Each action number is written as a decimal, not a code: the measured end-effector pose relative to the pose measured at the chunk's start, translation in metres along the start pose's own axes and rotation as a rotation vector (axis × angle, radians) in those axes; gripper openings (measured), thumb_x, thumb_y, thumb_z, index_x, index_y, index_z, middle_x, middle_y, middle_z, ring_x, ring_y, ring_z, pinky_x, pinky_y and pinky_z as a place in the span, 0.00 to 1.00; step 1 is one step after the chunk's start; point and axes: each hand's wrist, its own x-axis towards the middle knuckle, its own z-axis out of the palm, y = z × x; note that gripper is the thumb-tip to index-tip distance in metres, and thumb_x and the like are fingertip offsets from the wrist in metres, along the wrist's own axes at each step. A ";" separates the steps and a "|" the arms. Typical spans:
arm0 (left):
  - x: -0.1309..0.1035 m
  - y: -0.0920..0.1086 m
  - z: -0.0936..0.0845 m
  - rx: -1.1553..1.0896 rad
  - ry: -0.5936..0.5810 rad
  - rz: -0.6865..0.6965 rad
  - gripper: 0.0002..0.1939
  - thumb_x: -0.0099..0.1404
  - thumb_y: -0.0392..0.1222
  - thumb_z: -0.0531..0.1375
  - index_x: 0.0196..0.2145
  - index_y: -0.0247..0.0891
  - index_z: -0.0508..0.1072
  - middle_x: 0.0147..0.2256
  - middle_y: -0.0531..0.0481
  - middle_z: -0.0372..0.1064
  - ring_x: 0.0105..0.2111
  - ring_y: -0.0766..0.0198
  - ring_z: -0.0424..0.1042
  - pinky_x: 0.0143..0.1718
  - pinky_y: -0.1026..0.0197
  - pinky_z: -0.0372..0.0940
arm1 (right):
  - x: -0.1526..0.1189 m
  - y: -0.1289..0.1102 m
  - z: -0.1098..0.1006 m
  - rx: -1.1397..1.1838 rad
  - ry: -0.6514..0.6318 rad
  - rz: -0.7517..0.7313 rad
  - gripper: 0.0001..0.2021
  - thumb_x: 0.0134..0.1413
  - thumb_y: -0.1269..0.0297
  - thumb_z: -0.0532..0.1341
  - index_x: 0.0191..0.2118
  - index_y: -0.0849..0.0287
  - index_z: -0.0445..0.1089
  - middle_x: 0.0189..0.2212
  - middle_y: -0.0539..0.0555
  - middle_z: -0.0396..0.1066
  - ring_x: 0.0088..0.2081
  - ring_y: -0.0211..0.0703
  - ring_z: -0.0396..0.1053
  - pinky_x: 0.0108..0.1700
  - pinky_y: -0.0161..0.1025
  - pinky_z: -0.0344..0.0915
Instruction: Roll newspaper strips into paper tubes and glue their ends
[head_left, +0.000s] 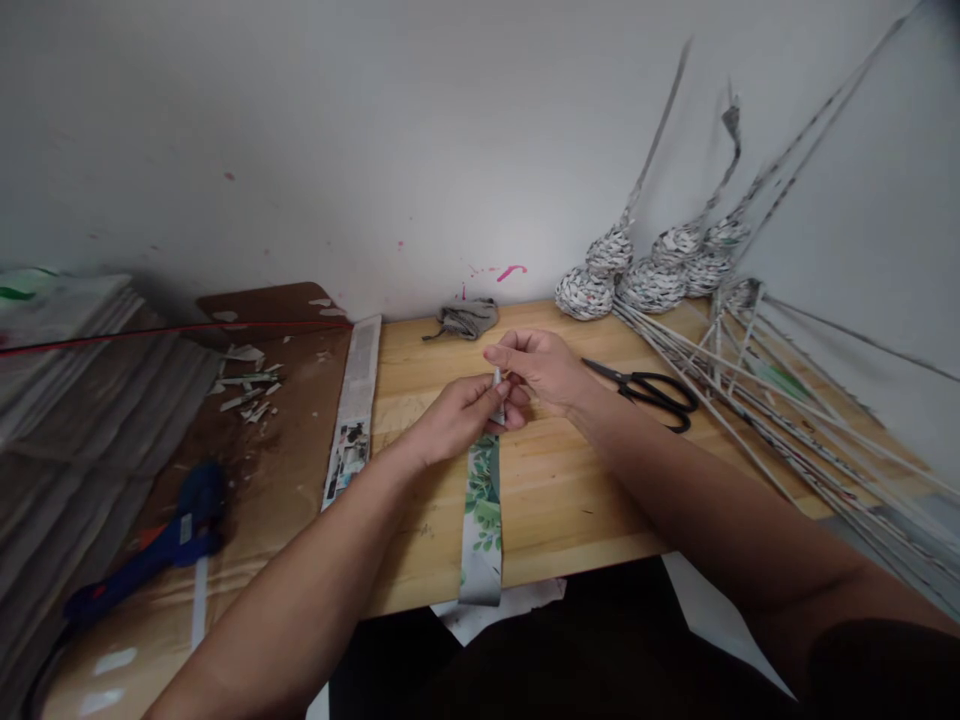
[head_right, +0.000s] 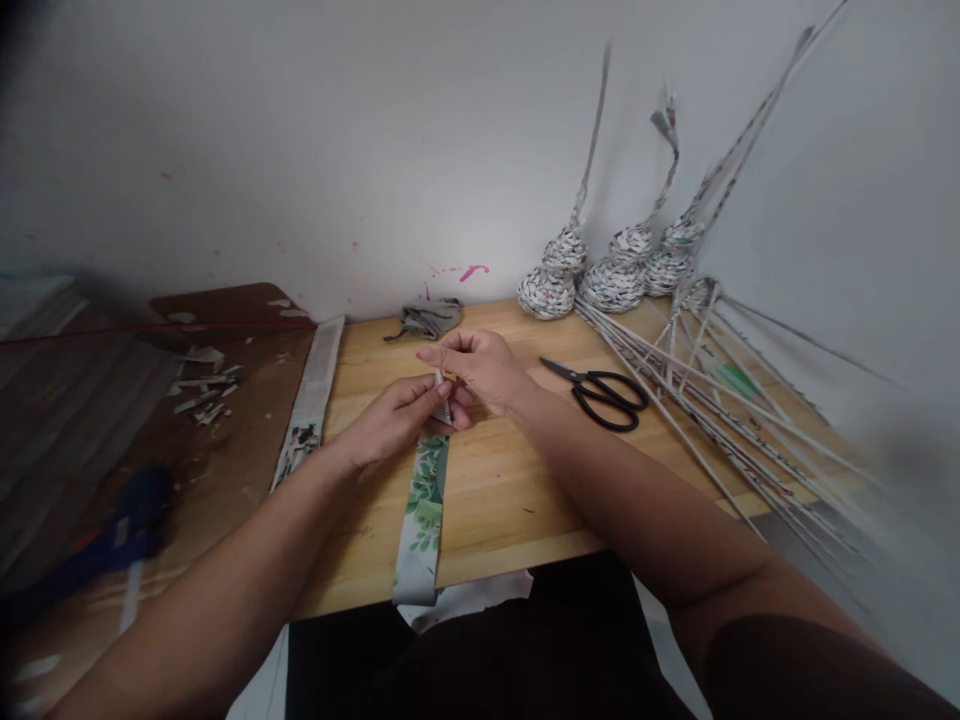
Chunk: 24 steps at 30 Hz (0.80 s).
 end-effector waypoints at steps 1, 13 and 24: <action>0.000 0.001 -0.001 -0.028 -0.014 -0.006 0.23 0.66 0.58 0.57 0.40 0.33 0.75 0.33 0.44 0.75 0.35 0.62 0.74 0.39 0.58 0.70 | 0.000 0.000 -0.002 0.001 -0.046 -0.003 0.17 0.50 0.50 0.68 0.31 0.58 0.66 0.12 0.42 0.63 0.11 0.34 0.63 0.12 0.29 0.58; 0.003 -0.003 0.002 -0.012 0.007 -0.030 0.23 0.61 0.59 0.62 0.35 0.33 0.76 0.34 0.43 0.76 0.35 0.62 0.74 0.40 0.58 0.70 | 0.003 -0.001 -0.001 -0.018 0.096 0.066 0.17 0.43 0.55 0.73 0.27 0.61 0.68 0.14 0.45 0.66 0.12 0.30 0.59 0.11 0.28 0.54; 0.003 -0.004 -0.002 -0.075 -0.037 -0.065 0.25 0.61 0.59 0.62 0.40 0.32 0.77 0.35 0.42 0.77 0.36 0.63 0.75 0.38 0.60 0.69 | 0.002 -0.001 -0.007 -0.091 0.010 0.049 0.15 0.47 0.54 0.70 0.30 0.61 0.70 0.14 0.44 0.65 0.13 0.29 0.58 0.13 0.28 0.53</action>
